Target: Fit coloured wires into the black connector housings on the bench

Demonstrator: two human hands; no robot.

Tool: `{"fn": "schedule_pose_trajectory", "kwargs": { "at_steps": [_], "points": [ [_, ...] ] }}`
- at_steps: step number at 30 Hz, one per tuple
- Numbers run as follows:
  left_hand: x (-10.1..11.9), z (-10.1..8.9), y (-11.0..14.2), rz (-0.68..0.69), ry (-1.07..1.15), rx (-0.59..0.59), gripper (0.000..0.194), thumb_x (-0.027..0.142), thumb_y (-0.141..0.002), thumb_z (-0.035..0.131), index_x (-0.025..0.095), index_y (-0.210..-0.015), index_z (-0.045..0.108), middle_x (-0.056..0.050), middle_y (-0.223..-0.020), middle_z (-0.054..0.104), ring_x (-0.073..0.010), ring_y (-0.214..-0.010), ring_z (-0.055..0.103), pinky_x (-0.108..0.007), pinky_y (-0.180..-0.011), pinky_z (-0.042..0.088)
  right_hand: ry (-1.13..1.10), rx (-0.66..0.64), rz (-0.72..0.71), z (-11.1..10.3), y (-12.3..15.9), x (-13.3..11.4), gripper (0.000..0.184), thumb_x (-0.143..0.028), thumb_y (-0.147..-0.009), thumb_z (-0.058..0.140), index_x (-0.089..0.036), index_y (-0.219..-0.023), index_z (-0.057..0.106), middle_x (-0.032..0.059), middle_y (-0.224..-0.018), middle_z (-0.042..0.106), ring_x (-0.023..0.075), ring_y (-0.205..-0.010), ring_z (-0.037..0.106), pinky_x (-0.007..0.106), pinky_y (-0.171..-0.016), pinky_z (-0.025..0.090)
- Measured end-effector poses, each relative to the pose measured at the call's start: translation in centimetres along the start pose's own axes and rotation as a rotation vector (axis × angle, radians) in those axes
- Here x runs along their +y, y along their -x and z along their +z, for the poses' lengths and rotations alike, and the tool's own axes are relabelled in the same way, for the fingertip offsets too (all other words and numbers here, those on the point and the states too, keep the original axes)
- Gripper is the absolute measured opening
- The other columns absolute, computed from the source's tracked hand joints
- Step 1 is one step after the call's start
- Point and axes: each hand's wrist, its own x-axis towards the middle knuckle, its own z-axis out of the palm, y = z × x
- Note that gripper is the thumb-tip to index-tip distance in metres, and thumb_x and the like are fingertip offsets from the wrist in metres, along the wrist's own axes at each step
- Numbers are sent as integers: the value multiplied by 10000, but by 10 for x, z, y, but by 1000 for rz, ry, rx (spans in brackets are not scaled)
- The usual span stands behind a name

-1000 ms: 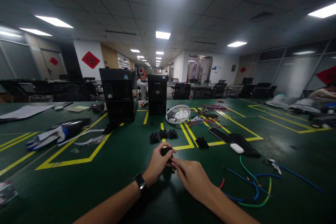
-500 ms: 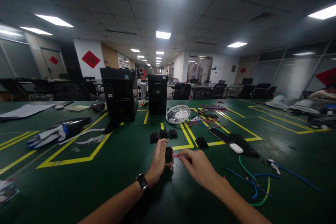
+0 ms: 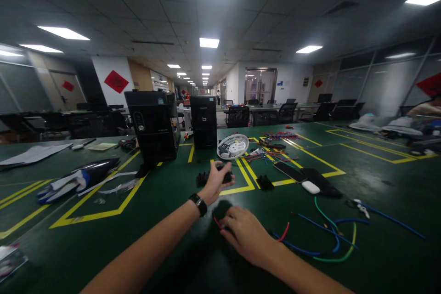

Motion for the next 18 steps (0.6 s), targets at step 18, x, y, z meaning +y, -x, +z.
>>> {"fn": "schedule_pose_trajectory", "kwargs": {
  "at_steps": [18],
  "points": [
    [-62, 60, -112, 158, -798, 1, 189, 155, -810, 621, 92, -987, 604, -140, -1014, 632, -233, -975, 587, -364, -879, 460, 139, -8, 411, -97, 62, 130, 220, -221, -866, 592, -206, -1074, 661, 92, -1019, 685, 247, -943, 644, 342, -797, 484]
  ]
}}
